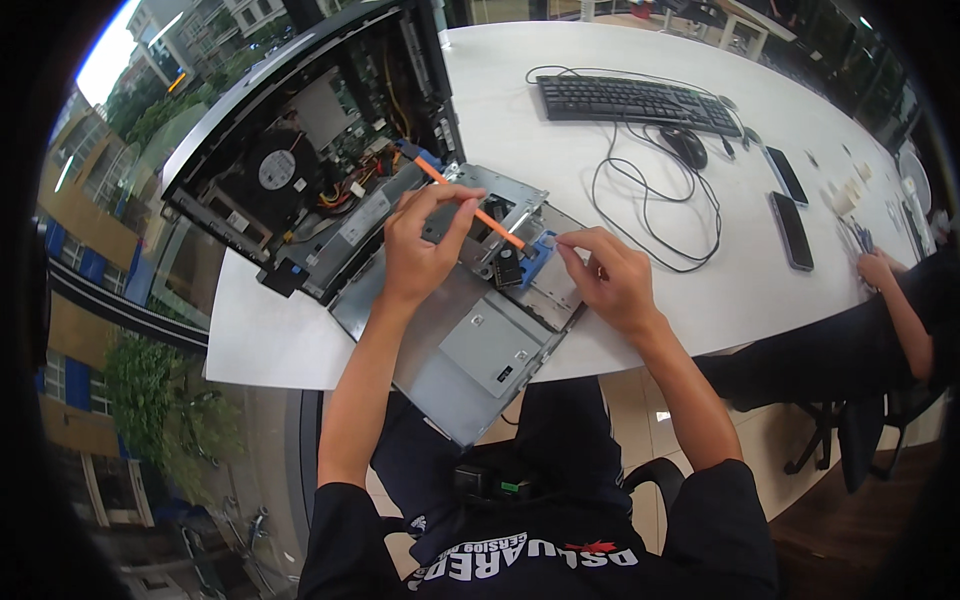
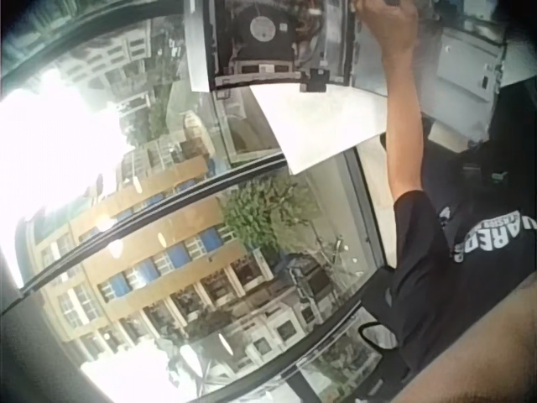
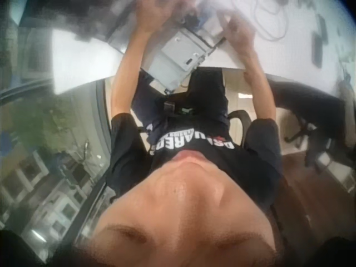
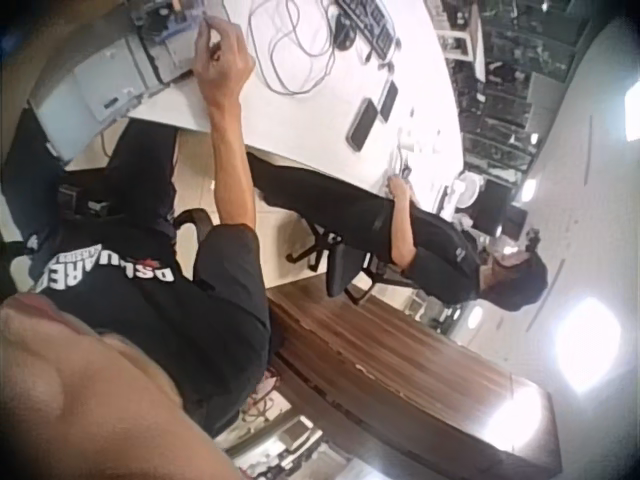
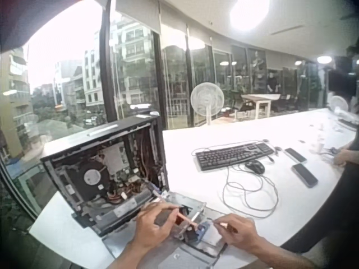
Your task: Disassembling a computer tower to remove internal components like RAM and cables.
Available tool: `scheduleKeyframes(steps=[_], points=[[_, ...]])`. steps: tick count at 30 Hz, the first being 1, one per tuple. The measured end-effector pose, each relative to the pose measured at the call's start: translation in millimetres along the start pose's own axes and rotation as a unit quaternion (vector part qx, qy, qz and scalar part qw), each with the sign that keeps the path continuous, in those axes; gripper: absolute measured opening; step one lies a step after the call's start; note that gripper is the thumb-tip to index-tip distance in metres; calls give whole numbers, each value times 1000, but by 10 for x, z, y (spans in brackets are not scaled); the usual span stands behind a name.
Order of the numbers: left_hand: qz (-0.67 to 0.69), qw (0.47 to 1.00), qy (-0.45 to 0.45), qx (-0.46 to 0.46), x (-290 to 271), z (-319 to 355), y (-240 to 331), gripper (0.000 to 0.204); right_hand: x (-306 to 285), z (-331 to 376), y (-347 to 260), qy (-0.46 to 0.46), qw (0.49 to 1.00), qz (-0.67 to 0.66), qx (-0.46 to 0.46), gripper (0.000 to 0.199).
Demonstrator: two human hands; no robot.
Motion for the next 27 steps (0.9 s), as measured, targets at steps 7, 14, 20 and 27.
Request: scheduleKeyframes(steps=[7, 14, 20, 27], points=[[187, 971, 23, -144, -156, 6, -349, 13, -19, 36, 27, 21, 1000, -7, 3, 14], [133, 956, -110, -236, -683, 366, -268, 18, -167, -1, -5, 40, 999, -20, 2, 12], [43, 930, -196, -309, -841, 862, -491, 35, -354, 45, -76, 94, 994, -55, 5, 11], [-76, 903, -272, -325, -953, 911, -401, 49, 113, 1003, -1321, -95, 965, -195, -147, 20]])
Point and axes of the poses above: each hand's wrist, its own z-axis away from the middle knuckle, its own x-axis out of the palm, y = z × x, the point moved 10 cm from there along -z, towards the middle knuckle, and after that the axes turned 9 degrees about -z, right-handed, at the moved point
